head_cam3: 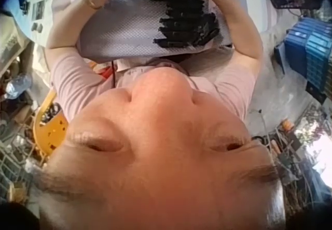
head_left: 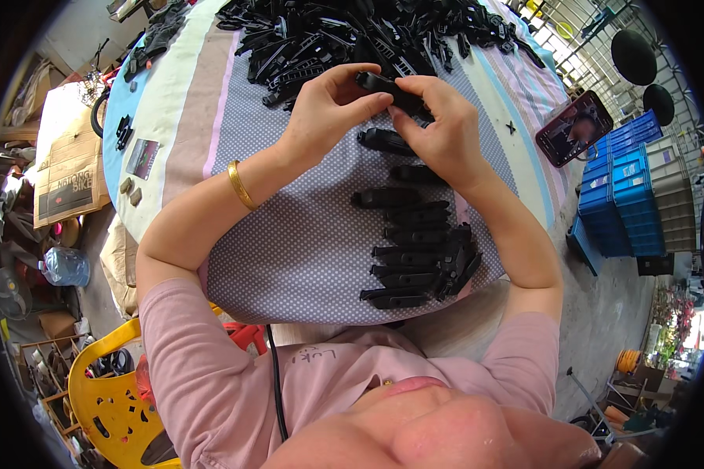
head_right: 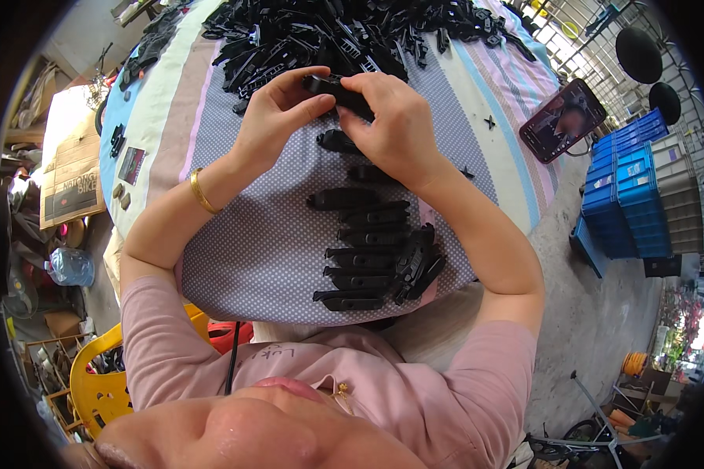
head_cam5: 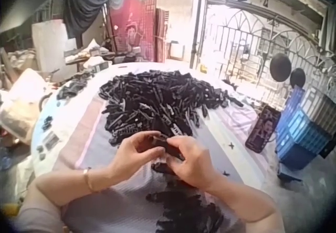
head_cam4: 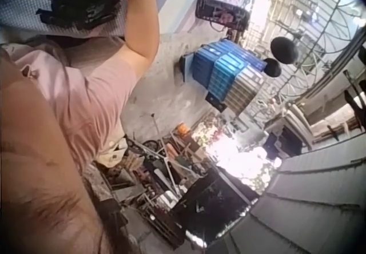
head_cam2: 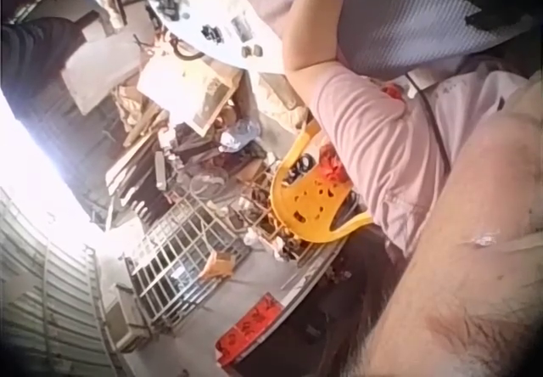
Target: The recorder is manually assembling or inspecting small black plastic components by snapping pieces together and sorting them into a finished pile.
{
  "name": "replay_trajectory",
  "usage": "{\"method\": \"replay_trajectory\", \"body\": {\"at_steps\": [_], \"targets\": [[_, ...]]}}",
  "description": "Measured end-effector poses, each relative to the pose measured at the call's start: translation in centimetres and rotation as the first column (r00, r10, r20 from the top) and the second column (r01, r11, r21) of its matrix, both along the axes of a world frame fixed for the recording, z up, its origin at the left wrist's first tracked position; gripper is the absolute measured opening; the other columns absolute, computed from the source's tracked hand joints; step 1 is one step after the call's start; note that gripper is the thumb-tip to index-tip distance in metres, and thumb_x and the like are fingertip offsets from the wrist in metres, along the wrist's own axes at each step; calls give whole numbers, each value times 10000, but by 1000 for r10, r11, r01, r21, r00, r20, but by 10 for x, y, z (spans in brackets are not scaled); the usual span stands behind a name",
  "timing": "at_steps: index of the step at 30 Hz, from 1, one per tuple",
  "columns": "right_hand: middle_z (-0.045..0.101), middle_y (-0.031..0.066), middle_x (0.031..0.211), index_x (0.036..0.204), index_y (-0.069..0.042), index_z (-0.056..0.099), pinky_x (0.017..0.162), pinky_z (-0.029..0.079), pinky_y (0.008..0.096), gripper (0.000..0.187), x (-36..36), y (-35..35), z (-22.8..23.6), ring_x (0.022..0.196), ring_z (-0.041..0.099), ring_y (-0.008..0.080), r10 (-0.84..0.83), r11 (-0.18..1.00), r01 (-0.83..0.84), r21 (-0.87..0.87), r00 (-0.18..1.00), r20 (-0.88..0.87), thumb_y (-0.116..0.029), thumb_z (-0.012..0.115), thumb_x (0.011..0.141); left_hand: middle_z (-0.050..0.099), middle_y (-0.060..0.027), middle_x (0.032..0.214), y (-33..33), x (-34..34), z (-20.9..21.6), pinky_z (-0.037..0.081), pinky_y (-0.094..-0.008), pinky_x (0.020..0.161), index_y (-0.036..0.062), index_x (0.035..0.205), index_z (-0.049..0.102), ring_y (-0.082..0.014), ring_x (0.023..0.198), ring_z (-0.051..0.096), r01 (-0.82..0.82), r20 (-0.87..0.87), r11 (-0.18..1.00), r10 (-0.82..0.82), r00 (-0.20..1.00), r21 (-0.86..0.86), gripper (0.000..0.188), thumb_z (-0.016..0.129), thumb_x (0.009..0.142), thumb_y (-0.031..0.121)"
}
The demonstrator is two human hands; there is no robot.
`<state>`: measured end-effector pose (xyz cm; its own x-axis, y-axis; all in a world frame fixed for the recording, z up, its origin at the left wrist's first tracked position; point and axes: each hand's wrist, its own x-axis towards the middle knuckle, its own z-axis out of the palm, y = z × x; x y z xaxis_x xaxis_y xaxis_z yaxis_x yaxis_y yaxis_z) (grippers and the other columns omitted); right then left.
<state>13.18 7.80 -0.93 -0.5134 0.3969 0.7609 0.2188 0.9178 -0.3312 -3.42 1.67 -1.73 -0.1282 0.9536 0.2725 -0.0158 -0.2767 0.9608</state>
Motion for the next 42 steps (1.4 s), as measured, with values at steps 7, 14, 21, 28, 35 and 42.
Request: {"method": "replay_trajectory", "body": {"at_steps": [7, 14, 21, 28, 35, 42], "targets": [[642, 75, 937, 1026, -14, 608, 739, 485, 270, 357, -2, 9, -5, 809, 629, 194, 10, 957, -19, -289, 999, -33, -142, 726, 715, 644, -64, 872, 5, -12, 4, 509, -195, 707, -12, 1093, 576, -92, 793, 610, 78, -4, 997, -78, 997, -6, 322, 666, 790, 52], [658, 44, 856, 1020, -8, 623, 722, 482, 257, 379, 8, 17, 2, 773, 612, 119, 205, 805, -54, -591, 960, 191, -189, 750, 712, 648, -72, 882, 2, -14, 12, 522, -208, 731, -11, 1072, 596, -105, 812, 625, 105, -219, 994, -99, 971, 18, 306, 670, 780, 43], [664, 54, 837, 940, -13, 664, 721, 479, 245, 261, 14, 18, 14, 778, 608, 120, 234, 829, -114, -548, 960, 154, -163, 727, 736, 646, -83, 906, 0, -13, 15, 518, -213, 738, -2, 1079, 595, -118, 813, 624, 175, -141, 983, -165, 976, 55, 320, 679, 776, 62], [669, 72, 881, 1051, -19, 625, 738, 490, 261, 283, 25, 105, 2, 817, 633, 154, 73, 783, -20, -622, 996, 59, -237, 537, 893, 615, -50, 965, -7, 11, 0, 485, -235, 801, 7, 1059, 615, -121, 895, 590, 514, -234, 851, -524, 819, -109, 318, 691, 762, 93], [656, 133, 962, 1033, -39, 638, 807, 480, 326, 448, -33, 177, -28, 881, 632, 268, -352, 889, 421, -182, 880, 319, -374, 630, 734, 603, -81, 957, 9, -12, 1, 476, -271, 722, 6, 1009, 625, -172, 812, 582, 6, -649, 998, 32, 760, 56, 265, 652, 801, 168], [665, 124, 930, 1016, -53, 653, 786, 487, 319, 461, -42, 170, -18, 844, 641, 242, -250, 898, 350, -266, 905, 345, -399, 644, 711, 613, -104, 930, 21, -27, -20, 459, -357, 822, 24, 1008, 629, -292, 887, 562, 1, -914, 987, 148, 378, 161, 299, 649, 770, 203]]}}
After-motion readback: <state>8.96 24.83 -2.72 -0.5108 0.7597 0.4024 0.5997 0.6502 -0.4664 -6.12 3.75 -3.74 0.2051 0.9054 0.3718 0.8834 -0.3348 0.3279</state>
